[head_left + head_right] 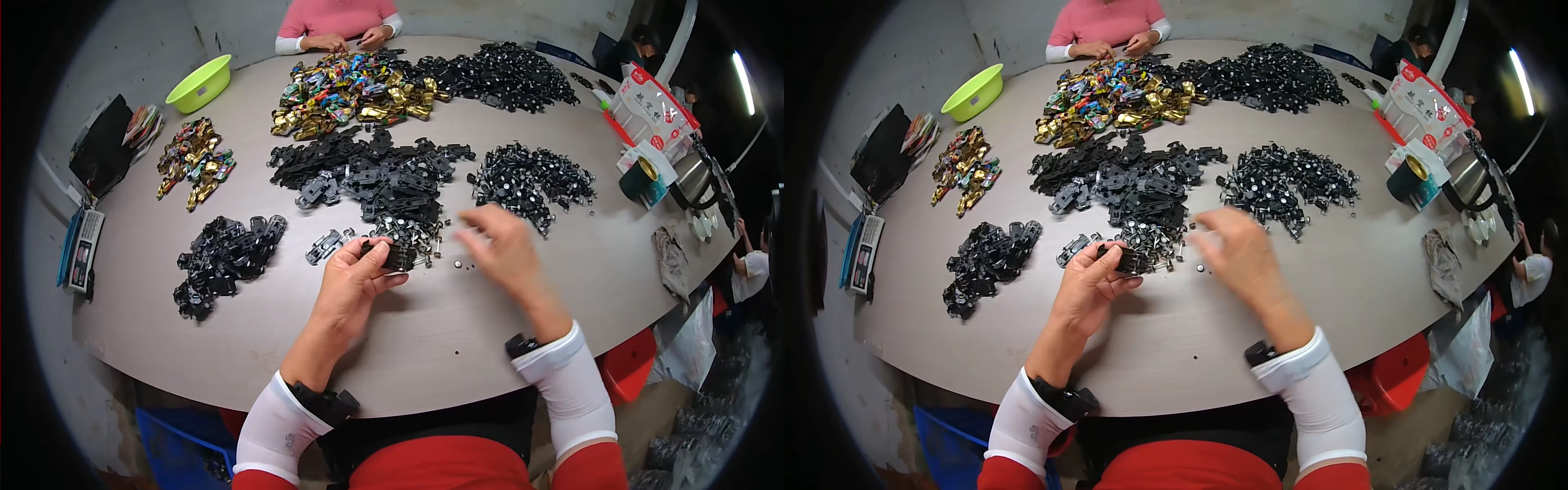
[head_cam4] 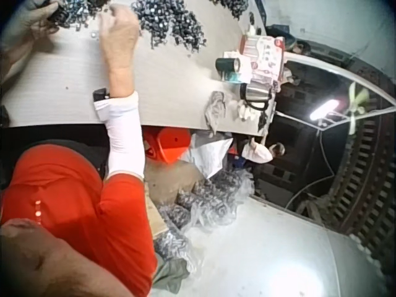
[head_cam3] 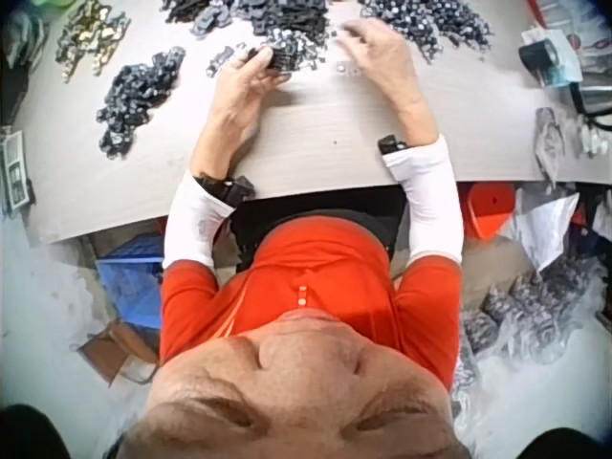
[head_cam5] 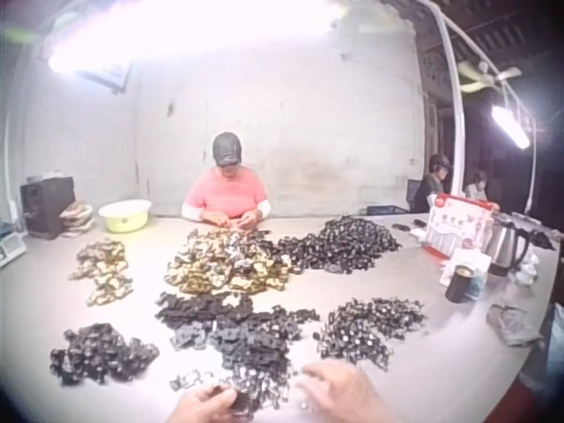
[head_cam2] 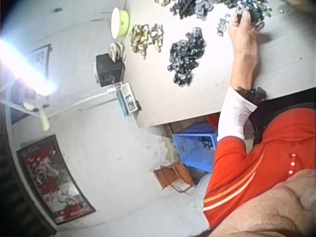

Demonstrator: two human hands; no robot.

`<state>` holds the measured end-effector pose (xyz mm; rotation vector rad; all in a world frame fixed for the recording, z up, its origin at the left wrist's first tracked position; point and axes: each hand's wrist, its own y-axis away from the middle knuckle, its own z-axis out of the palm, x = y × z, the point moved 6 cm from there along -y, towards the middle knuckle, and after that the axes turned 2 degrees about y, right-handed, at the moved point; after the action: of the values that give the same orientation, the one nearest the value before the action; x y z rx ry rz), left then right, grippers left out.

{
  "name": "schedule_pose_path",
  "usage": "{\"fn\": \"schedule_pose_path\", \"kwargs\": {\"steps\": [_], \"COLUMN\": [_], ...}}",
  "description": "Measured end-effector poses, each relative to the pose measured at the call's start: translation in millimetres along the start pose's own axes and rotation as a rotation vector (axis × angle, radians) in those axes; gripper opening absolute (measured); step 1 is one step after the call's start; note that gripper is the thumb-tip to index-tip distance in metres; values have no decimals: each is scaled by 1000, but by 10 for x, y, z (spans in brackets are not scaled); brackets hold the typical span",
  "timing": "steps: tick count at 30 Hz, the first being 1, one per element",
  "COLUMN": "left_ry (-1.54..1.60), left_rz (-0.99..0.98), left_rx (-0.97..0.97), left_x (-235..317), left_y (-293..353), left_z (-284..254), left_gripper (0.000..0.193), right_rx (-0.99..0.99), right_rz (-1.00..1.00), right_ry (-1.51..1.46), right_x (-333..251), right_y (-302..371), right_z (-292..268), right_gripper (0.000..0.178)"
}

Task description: The person assembles small black lock components by hand at a table. They pick up a lock body and a metal pin, insert the pin into the body, and place the finished unit into a blue crate. The process is repeated continuously with other workers visible in the background.

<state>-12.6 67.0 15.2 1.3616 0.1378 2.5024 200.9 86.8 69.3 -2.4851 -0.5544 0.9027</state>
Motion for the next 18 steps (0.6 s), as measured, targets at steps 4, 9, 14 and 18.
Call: {"fn": "schedule_pose_path", "kwargs": {"steps": [4, 9, 14, 18], "left_ry": [58, 164, 50, 15], "left_rz": [-62, -93, -100, -105], "left_rx": [-17, -82, -77, -66], "left_x": [-51, -34, -76, -100], "left_y": [-22, -6, -7, -34], "left_z": [-24, 49, 0, -21], "left_gripper": [20, 26, 27, 26], "right_rx": [-81, -144, -189, -187], "right_rz": [255, 317, 15, -39], "right_ry": [311, 233, 87, 11], "right_x": [577, 615, 292, 233], "right_y": [-1, 32, 46, 80], "right_z": [-121, 57, 199, 194], "right_gripper": [22, 18, 13, 16]}}
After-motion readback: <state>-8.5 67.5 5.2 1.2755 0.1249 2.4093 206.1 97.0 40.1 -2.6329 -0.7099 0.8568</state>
